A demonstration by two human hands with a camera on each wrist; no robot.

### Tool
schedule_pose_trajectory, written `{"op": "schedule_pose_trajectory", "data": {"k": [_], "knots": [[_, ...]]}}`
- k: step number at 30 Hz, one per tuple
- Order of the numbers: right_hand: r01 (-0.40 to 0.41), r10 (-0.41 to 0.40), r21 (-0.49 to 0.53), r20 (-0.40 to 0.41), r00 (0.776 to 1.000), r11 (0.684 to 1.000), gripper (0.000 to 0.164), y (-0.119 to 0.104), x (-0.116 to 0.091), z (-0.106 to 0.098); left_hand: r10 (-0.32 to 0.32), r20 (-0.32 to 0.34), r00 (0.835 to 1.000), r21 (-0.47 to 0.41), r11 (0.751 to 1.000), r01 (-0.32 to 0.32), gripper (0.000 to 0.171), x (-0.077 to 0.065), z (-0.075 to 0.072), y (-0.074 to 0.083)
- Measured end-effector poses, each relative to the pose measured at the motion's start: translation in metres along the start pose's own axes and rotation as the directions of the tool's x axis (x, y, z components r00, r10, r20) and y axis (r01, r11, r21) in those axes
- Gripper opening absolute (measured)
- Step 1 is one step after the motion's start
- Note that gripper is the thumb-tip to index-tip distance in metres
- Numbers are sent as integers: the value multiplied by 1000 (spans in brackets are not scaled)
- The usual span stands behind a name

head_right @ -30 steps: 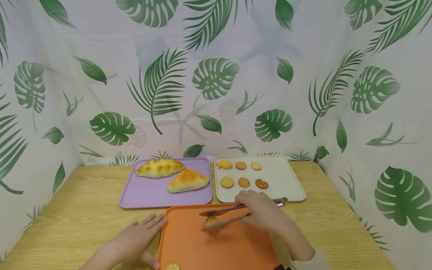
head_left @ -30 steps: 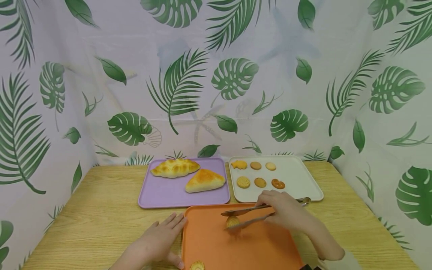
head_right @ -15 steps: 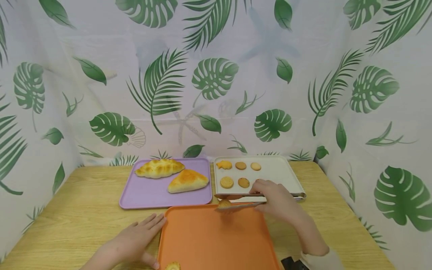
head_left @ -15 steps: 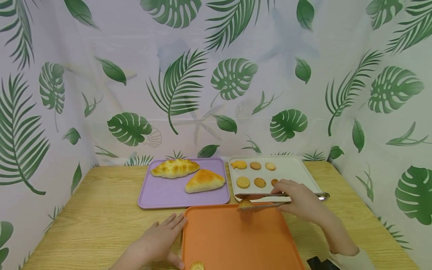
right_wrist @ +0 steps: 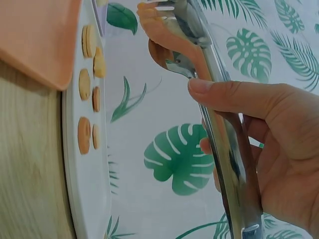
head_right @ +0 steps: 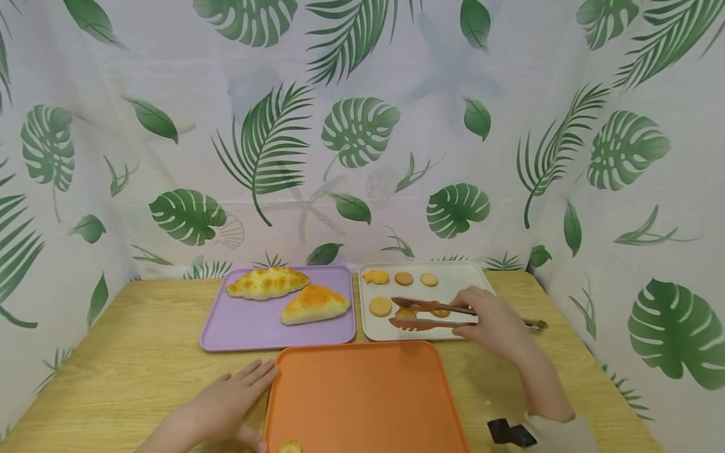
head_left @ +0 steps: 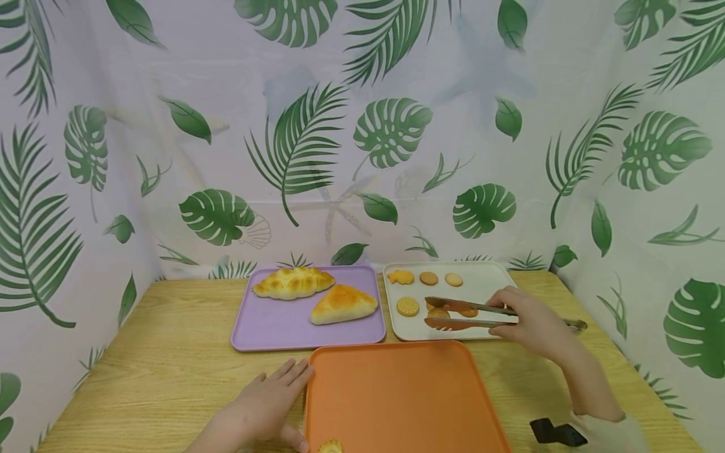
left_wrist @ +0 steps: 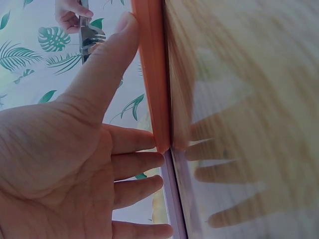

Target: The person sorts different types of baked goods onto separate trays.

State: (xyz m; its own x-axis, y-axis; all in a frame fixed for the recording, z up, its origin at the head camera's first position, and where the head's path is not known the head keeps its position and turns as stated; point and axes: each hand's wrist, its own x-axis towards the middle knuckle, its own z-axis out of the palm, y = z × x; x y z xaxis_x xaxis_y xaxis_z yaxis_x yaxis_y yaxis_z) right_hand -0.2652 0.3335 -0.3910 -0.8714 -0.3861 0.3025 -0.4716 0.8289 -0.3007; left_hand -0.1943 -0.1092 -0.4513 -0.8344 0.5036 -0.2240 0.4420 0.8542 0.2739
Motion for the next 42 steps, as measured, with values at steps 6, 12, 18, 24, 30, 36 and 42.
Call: {"op": "schedule_pose_trajectory", "data": {"k": [6, 12, 18, 24, 30, 36, 42], "knots": [[-59, 59, 12, -11, 998, 998, 29, 20, 4, -5, -8, 8, 1000, 1, 1000, 8, 117, 0, 0, -2], [-16, 10, -46, -122, 993, 999, 29, 48, 13, -5, 2, -1, 1000, 13, 1000, -2, 117, 0, 0, -3], [-98, 94, -57, -63, 994, 994, 29, 74, 25, -4, 4, 4, 1000, 23, 1000, -4, 115, -2, 0, -2], [-189, 189, -68, 3, 982, 980, 34, 91, 35, -5, 0, 9, 1000, 22, 1000, 0, 115, -2, -1, -2], [-237, 239, -75, 29, 970, 969, 39, 108, 51, -3, -5, 4, 1000, 19, 1000, 5, 116, -1, -1, -2], [-292, 296, -75, 46, 954, 953, 41, 120, 63, 3, -8, 13, 1000, 15, 1000, 8, 115, -1, -1, -2], [-339, 346, -86, 82, 935, 937, 41, 131, 69, 11, -3, 27, 1000, 26, 1000, 3, 110, -1, -1, -1]]}}
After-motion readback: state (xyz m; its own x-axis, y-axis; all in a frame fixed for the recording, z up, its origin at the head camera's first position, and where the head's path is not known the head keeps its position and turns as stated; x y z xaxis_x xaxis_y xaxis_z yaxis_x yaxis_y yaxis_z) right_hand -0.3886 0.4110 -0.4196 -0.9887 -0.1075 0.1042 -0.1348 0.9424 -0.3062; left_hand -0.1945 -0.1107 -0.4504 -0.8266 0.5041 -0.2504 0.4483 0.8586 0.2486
